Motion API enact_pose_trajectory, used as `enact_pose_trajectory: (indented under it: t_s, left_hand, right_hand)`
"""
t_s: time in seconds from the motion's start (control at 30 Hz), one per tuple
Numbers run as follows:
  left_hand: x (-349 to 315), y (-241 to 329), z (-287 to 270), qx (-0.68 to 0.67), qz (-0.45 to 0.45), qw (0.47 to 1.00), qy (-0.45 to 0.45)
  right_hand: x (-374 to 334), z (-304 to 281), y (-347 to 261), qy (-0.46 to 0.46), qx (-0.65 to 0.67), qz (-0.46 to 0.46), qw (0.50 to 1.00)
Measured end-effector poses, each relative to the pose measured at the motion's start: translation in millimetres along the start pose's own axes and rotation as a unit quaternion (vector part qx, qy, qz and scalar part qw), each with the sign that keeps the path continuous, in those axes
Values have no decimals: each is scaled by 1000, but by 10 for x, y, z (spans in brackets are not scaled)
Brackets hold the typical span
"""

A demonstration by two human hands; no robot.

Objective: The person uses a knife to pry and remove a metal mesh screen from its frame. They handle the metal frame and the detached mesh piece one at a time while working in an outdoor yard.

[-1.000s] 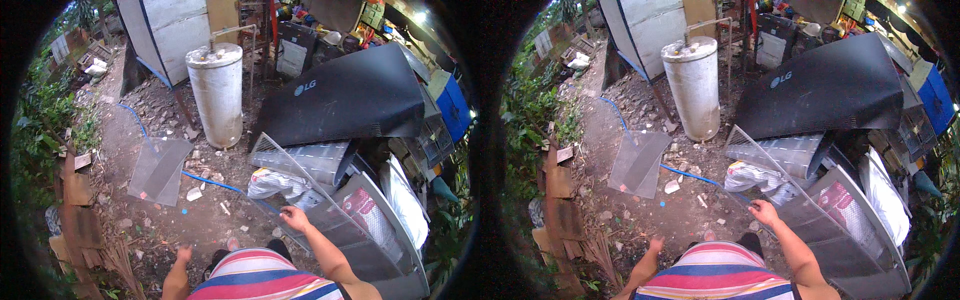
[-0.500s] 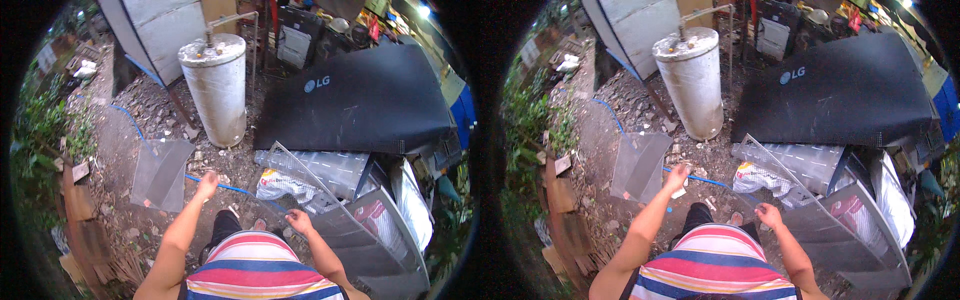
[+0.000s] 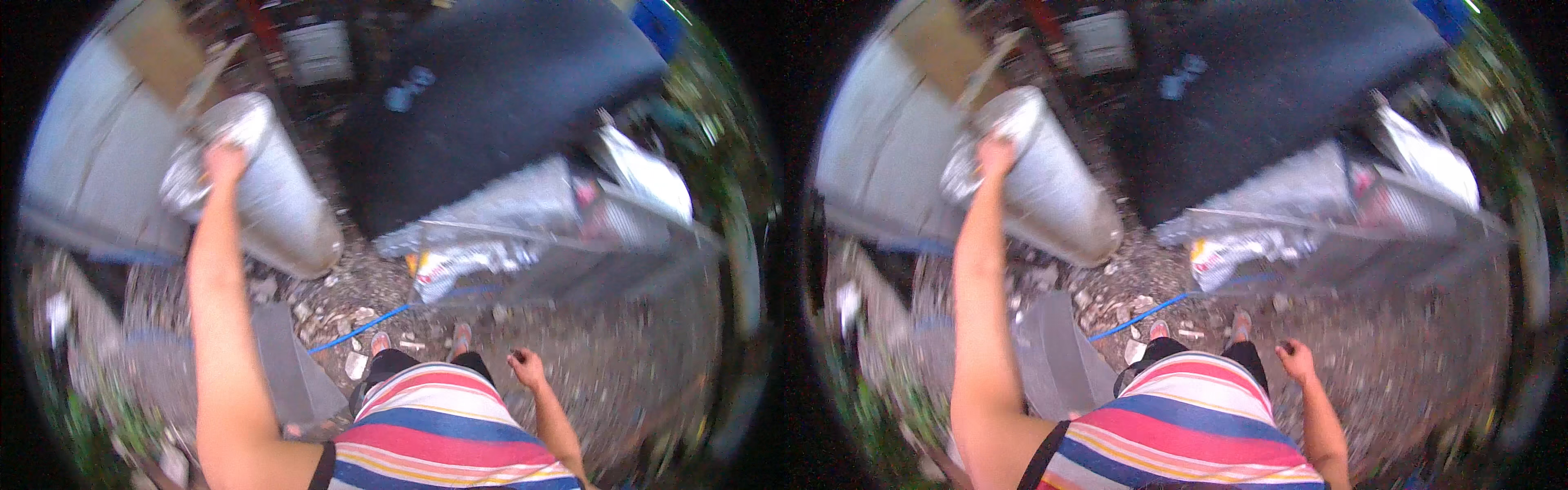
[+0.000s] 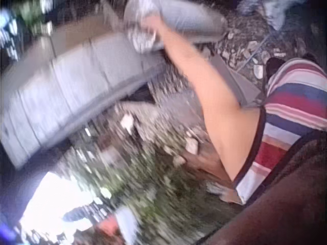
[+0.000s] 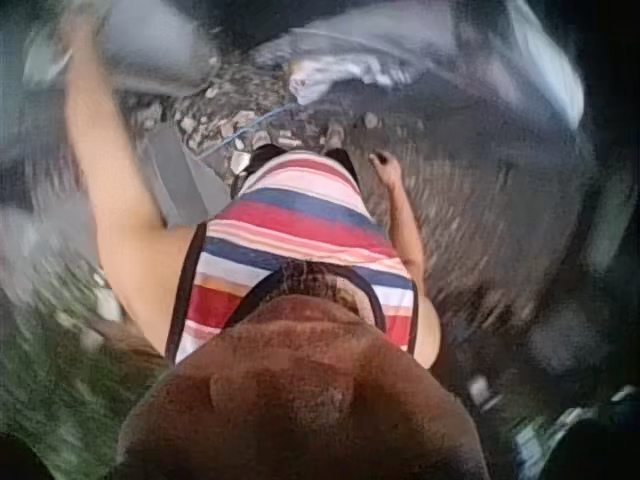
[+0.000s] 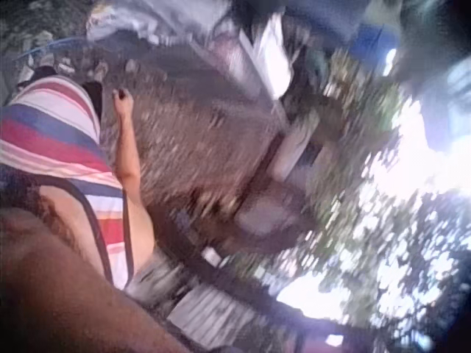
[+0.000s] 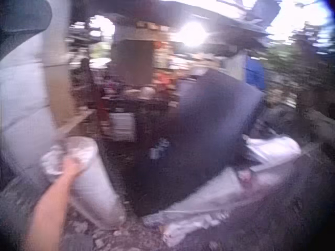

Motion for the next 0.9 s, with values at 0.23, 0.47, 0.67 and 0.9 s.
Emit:
enact_pose_trajectory:
  t_s: [0.23, 0.47, 0.67, 0.9]
  left_hand:
    - [376, 410, 872, -133, -127, 977, -111]
    - [532, -855, 100, -24, -93, 966, 241]
    - [-2676, 2755, -1210, -704, -50, 708, -5]
    - [-5570, 5718, -3517, -728, 318, 414, -445]
  right_hand:
    - [-1384, -152, 524, 146, 10, 199, 969]
    - [-1090, -2, 736, 134, 113, 128, 976]
    - [-997, -607, 610, 126, 262, 51, 956]
    - [-573, -1641, 775, 162, 513, -50, 842]
Point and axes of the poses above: each hand's wrist, its own x-axis towards the middle knuckle, its own z-axis out of the palm, y = z × x, the point moved 3 cm from there along x, towards the middle knuckle, and after that the axes turned 14 degrees about x, right-handed, at the moved point
